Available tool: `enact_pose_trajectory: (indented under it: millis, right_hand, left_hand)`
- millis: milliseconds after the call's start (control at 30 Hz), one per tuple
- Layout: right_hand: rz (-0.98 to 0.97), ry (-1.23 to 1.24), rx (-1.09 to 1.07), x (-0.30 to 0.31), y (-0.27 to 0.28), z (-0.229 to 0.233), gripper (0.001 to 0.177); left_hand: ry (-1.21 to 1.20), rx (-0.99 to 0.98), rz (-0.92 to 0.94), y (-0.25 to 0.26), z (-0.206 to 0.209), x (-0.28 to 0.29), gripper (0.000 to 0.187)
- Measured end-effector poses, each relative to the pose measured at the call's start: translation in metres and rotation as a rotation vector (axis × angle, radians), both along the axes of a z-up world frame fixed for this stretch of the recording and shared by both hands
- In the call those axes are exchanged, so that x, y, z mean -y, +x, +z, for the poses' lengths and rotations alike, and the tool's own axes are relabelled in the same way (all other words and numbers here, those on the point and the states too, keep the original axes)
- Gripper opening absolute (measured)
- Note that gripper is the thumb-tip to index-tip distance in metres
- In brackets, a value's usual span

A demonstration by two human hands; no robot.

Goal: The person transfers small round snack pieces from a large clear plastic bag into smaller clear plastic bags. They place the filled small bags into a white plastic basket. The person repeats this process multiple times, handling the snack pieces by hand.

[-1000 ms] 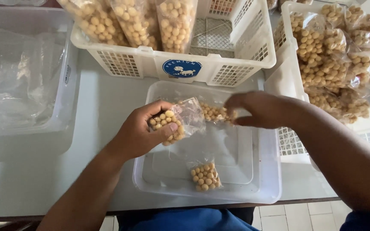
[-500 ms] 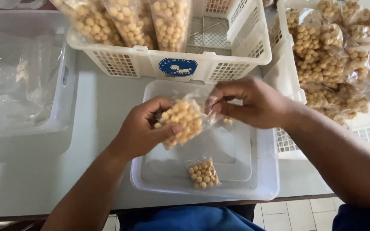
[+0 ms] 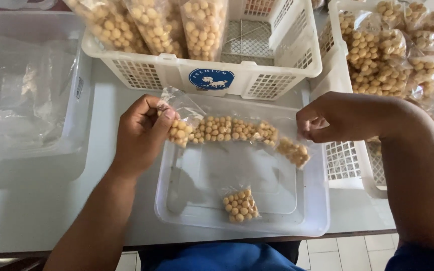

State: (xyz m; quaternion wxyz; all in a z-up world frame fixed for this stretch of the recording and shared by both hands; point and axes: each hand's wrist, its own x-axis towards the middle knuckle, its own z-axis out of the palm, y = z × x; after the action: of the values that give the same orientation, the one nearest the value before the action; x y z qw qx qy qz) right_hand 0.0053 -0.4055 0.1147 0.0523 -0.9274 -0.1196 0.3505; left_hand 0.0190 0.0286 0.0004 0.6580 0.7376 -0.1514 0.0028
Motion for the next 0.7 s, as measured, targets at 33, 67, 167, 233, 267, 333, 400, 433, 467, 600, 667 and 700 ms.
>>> enact_pose_trajectory:
  millis: [33,67,167,233,267,333,400,433,467,600,667,700]
  right_hand:
    - [-0.047,-0.065,-0.036,0.003,0.001,-0.003,0.022]
    - [-0.051,-0.064,-0.040,0.008,0.004,-0.012,0.022]
    - [-0.141,-0.235,0.091,0.016,0.013,-0.029,0.026]
    - [-0.131,-0.235,0.235,0.014,0.015,-0.033,0.046]
    - [-0.138,-0.235,0.234,0.013,0.012,-0.032,0.046]
    - [-0.004,0.006,0.399,0.009,0.008,-0.030,0.019]
    - [-0.062,0.088,0.310,-0.025,-0.005,-0.016,0.028]
    - [-0.115,0.167,0.229,-0.042,-0.009,-0.007,0.037]
    - [-0.113,0.167,0.233,-0.054,-0.013,-0.017,0.037]
    - [0.399,-0.182,0.174,-0.109,-0.046,-0.053,0.034]
    - [0.749,-0.368,0.162,-0.127,-0.076,-0.077,0.034]
    - [0.599,-0.303,0.272,-0.132,-0.091,-0.095,0.040]
  left_hand:
    - [0.007,0.007,0.001,-0.001,0.000,0.001,0.021]
    - [0.007,0.004,-0.004,-0.001,-0.003,0.002,0.021]
    - [0.055,0.027,-0.010,-0.003,-0.003,0.004,0.017]
    - [0.273,0.014,0.017,-0.006,0.006,0.008,0.021]
    - [0.273,0.015,0.010,-0.009,0.005,0.010,0.021]
    - [0.370,0.091,-0.058,-0.013,0.004,0.013,0.012]
    - [0.430,0.108,-0.113,-0.018,0.007,0.017,0.013]
    - [0.486,0.133,-0.162,-0.018,0.009,0.019,0.014]
    - [0.486,0.136,-0.159,-0.016,0.006,0.019,0.014]
    - [0.877,0.315,-0.119,-0.011,0.000,0.017,0.023]
    - [1.037,0.375,-0.116,-0.010,0.000,0.017,0.038]
    - [1.072,0.480,-0.053,-0.010,-0.002,0.016,0.057]
